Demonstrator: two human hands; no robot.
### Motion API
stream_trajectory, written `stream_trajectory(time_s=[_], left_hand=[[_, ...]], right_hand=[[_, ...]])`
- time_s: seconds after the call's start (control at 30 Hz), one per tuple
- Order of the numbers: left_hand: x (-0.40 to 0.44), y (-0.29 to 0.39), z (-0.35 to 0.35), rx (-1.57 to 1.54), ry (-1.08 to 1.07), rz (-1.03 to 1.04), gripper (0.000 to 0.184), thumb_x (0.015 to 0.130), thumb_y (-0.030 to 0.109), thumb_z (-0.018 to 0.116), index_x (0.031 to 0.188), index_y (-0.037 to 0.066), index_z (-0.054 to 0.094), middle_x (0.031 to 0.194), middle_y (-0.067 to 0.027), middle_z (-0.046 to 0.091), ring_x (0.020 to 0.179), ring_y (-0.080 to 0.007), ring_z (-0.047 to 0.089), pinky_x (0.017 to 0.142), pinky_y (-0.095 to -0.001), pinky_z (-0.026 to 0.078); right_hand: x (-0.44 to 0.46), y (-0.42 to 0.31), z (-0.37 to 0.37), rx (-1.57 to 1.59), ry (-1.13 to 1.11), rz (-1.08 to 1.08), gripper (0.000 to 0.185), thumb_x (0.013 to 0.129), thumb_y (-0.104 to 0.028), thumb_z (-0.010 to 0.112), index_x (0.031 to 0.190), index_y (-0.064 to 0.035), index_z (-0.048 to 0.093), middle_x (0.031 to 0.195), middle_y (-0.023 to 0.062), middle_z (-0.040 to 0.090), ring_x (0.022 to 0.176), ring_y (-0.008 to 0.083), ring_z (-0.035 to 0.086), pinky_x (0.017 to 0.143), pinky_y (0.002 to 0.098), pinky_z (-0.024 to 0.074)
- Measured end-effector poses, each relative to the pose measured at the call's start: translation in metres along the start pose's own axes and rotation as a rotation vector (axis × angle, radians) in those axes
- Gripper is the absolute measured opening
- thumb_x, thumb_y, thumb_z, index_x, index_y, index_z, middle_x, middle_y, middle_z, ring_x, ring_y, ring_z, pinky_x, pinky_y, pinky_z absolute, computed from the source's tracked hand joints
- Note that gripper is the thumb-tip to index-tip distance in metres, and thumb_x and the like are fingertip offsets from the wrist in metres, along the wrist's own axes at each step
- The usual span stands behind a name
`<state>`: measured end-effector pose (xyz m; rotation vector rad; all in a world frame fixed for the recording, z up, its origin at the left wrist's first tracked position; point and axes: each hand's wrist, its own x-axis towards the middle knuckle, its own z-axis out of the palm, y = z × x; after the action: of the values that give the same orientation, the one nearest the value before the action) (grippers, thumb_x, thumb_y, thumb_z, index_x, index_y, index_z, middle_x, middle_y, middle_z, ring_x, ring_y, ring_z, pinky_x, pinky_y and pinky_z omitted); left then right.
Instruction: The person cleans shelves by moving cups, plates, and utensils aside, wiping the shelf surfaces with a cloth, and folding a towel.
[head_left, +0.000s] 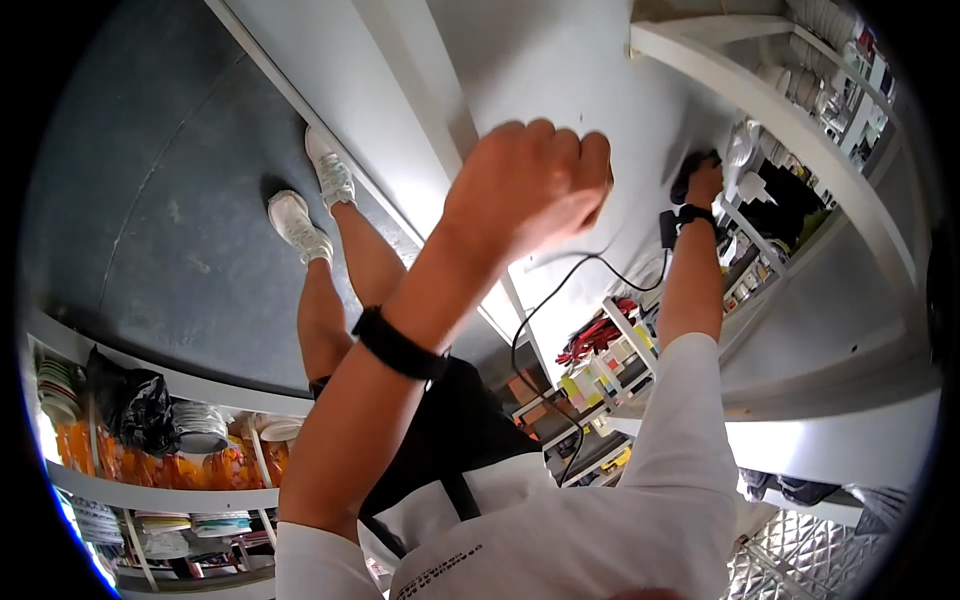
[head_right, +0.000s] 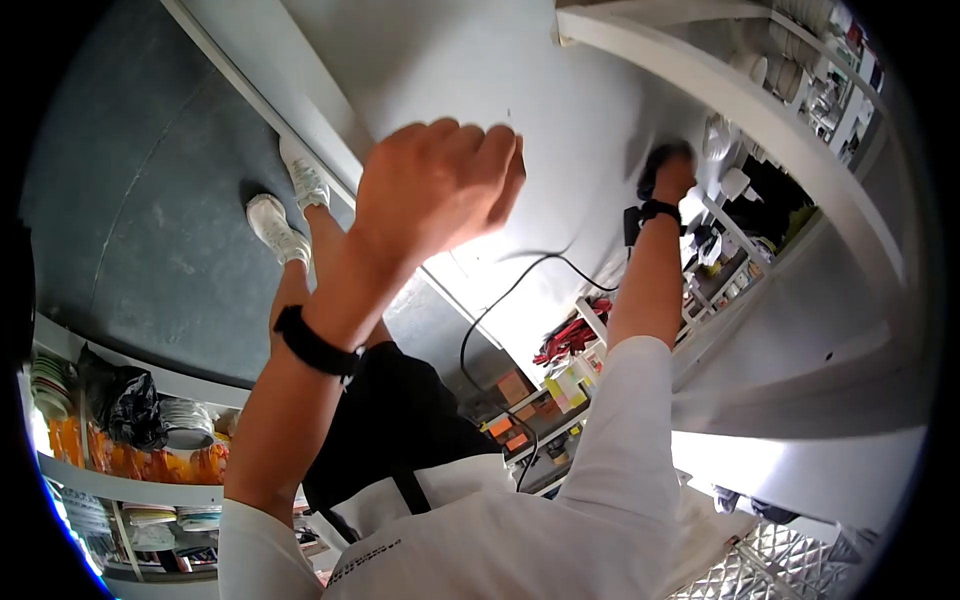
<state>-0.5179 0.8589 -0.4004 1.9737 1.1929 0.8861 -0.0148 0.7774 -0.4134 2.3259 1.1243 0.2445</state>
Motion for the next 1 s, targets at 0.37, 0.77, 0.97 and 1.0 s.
stream_trajectory(time_s=[0.37, 0.77, 0.97, 1.0], left_hand=[[-0.162, 0.013, -0.209, -0.169, -0.628, -0.045, 0.022, 0.088, 0.014, 0.066, 0.071, 0.008, 0.054, 0.057, -0.0076, 0.054, 0.048, -0.0267, 0.054, 0.045, -0.0379, 0.04], [-0.221, 0.173, -0.425, 0.115, -0.561, -0.174, 0.026, 0.093, 0.021, 0.061, 0.072, 0.008, 0.054, 0.057, -0.0103, 0.053, 0.054, -0.0327, 0.057, 0.05, -0.0438, 0.043], [-0.201, 0.256, -0.436, -0.055, -0.094, -0.477, 0.019, 0.094, 0.024, 0.062, 0.091, 0.006, 0.061, 0.082, -0.0135, 0.061, 0.075, -0.0283, 0.061, 0.063, -0.0379, 0.047], [-0.203, 0.266, -0.43, -0.178, 0.02, -0.501, 0.02, 0.095, 0.026, 0.063, 0.099, 0.006, 0.062, 0.09, -0.0119, 0.064, 0.081, -0.0252, 0.063, 0.066, -0.0359, 0.048]], right_hand=[[-0.264, -0.137, -0.094, 0.548, -0.134, 0.282, 0.049, 0.098, -0.036, 0.049, 0.143, -0.017, 0.05, 0.13, 0.0241, 0.05, 0.109, 0.0447, 0.059, 0.095, 0.0521, 0.0476], [-0.336, -0.091, -0.289, 2.139, -0.799, 0.71, 0.059, 0.1, -0.041, 0.037, 0.144, -0.003, 0.045, 0.14, 0.0174, 0.055, 0.128, 0.0293, 0.054, 0.111, 0.0449, 0.0423], [-0.388, -0.095, -0.384, 2.254, -1.245, -0.281, 0.05, 0.101, -0.027, 0.047, 0.142, 0.0032, 0.046, 0.135, 0.0173, 0.057, 0.122, 0.0294, 0.057, 0.111, 0.0401, 0.0408], [-0.399, -0.093, -0.4, 2.248, -1.282, -0.33, 0.05, 0.101, -0.027, 0.047, 0.142, 0.0032, 0.046, 0.135, 0.0173, 0.057, 0.122, 0.0294, 0.057, 0.111, 0.0401, 0.0408]])
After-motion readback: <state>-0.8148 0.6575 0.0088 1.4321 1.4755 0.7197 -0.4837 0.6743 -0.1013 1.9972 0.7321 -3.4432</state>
